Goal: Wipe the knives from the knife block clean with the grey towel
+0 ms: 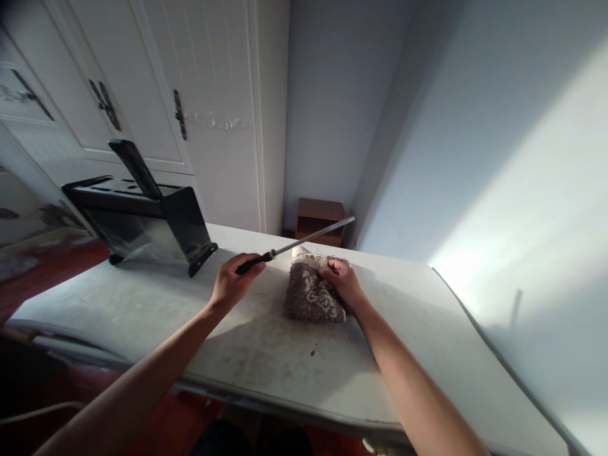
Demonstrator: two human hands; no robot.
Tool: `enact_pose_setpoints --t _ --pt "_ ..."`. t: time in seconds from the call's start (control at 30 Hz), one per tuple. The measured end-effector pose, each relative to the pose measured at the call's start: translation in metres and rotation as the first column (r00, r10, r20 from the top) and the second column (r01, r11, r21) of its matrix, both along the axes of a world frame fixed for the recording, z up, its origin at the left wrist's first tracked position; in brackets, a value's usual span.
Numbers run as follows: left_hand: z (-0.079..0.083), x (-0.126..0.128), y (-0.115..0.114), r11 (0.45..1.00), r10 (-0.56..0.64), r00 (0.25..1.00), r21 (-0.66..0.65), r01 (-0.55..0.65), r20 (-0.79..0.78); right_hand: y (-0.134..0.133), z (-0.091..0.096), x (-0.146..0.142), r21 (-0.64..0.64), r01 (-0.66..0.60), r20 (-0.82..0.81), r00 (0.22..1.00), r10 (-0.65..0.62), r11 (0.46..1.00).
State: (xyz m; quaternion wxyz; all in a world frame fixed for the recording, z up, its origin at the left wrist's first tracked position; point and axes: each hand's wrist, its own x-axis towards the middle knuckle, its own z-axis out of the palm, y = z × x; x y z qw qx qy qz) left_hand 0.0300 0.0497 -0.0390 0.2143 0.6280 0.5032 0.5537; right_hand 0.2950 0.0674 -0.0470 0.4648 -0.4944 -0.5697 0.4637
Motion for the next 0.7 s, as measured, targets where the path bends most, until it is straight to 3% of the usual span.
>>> enact_pose_setpoints --t 0.13,0.27,0.4,0.57,0.7 --pt "-0.003 -0.004 -0.017 0.998 -0.051 0.998 -0.03 0.05 -0.033 -0.004 0.003 -0.001 -0.002 -0.013 -0.03 0.999 0.013 1.0" --pt "-0.007 -0.009 -0.034 0.997 -0.056 0.997 -0.048 0.053 -0.055 -0.007 0.004 0.0 -0.103 -0.077 -0.274 0.961 0.046 0.992" --pt "-0.009 -0.016 -0.047 0.998 -0.037 0.999 -0.054 0.035 -0.023 -0.007 0.005 0.003 -0.161 -0.071 -0.447 0.894 -0.008 0.984" --pt "-0.01 -0.035 -0.063 0.999 0.016 0.999 -0.049 -0.014 0.044 -0.011 0.009 0.001 -0.256 -0.123 -0.525 0.85 -0.031 0.959" --pt "-0.005 -0.061 -0.08 0.991 0.012 0.993 -0.137 0.004 0.12 -0.016 0.013 -0.003 -0.315 -0.142 -0.511 0.858 -0.042 0.938"
